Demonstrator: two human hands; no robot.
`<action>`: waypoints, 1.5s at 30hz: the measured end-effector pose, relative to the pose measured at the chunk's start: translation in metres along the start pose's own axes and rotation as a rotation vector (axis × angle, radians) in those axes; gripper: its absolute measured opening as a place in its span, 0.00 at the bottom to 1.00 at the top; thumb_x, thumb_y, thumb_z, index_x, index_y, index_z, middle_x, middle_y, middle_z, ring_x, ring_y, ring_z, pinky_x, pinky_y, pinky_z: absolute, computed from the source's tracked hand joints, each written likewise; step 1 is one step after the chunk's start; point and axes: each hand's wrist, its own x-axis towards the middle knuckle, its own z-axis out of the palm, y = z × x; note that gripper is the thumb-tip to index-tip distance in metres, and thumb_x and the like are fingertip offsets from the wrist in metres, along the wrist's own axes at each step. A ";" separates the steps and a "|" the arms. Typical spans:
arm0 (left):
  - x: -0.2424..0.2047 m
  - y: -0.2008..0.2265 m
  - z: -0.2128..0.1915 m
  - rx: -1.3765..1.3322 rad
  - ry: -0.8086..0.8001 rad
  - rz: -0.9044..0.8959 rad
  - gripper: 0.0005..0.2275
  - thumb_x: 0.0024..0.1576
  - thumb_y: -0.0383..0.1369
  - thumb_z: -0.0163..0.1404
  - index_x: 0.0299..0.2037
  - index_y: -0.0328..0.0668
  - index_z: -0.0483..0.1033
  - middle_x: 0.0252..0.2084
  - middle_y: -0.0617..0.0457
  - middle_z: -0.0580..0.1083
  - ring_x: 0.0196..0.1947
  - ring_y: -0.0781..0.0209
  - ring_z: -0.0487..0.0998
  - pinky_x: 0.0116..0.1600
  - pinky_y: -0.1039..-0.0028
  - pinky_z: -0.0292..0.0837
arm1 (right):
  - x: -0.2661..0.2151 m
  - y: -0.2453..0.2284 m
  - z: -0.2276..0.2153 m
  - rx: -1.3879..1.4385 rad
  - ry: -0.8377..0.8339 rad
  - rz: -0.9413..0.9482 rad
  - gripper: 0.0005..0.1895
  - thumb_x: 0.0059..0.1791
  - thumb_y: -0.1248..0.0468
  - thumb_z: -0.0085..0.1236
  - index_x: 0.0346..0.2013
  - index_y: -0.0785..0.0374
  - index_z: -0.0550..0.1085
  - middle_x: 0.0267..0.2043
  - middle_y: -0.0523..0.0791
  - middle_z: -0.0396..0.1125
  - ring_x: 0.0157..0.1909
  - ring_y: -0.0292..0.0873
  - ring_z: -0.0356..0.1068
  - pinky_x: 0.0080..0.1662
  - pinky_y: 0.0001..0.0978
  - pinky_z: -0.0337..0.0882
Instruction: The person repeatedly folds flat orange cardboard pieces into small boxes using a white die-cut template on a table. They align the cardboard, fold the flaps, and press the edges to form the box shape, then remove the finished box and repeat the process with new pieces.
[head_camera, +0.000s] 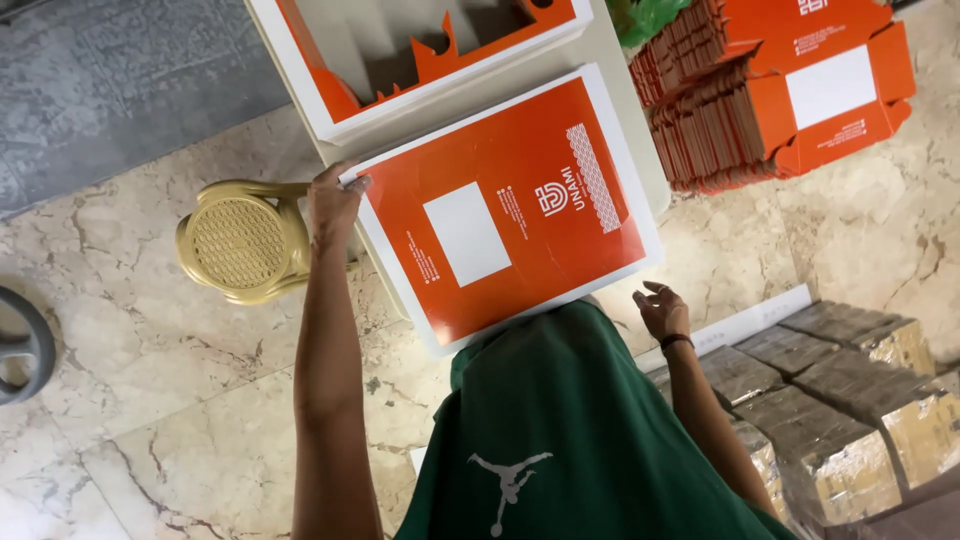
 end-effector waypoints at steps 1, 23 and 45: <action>-0.018 0.012 -0.004 -0.006 0.009 -0.003 0.16 0.55 0.40 0.64 0.53 0.76 0.81 0.40 0.57 0.79 0.41 0.61 0.81 0.45 0.66 0.75 | 0.002 0.007 0.001 -0.005 0.001 -0.010 0.25 0.47 0.45 0.65 0.58 0.45 0.77 0.43 0.47 0.77 0.54 0.51 0.74 0.54 0.46 0.75; 0.014 -0.018 0.033 0.282 0.096 0.013 0.17 0.54 0.37 0.60 0.54 0.57 0.77 0.47 0.46 0.79 0.50 0.43 0.82 0.51 0.56 0.80 | 0.058 0.199 0.121 -0.044 -0.272 -0.043 0.31 0.50 0.42 0.62 0.60 0.59 0.79 0.58 0.57 0.74 0.63 0.63 0.68 0.65 0.56 0.65; -0.111 -0.011 -0.013 -0.595 -0.347 -0.136 0.25 0.57 0.36 0.61 0.63 0.40 0.68 0.42 0.53 0.75 0.38 0.61 0.79 0.37 0.70 0.77 | -0.019 0.001 0.001 0.563 0.138 0.085 0.27 0.56 0.51 0.63 0.61 0.69 0.72 0.53 0.65 0.69 0.52 0.64 0.72 0.43 0.52 0.79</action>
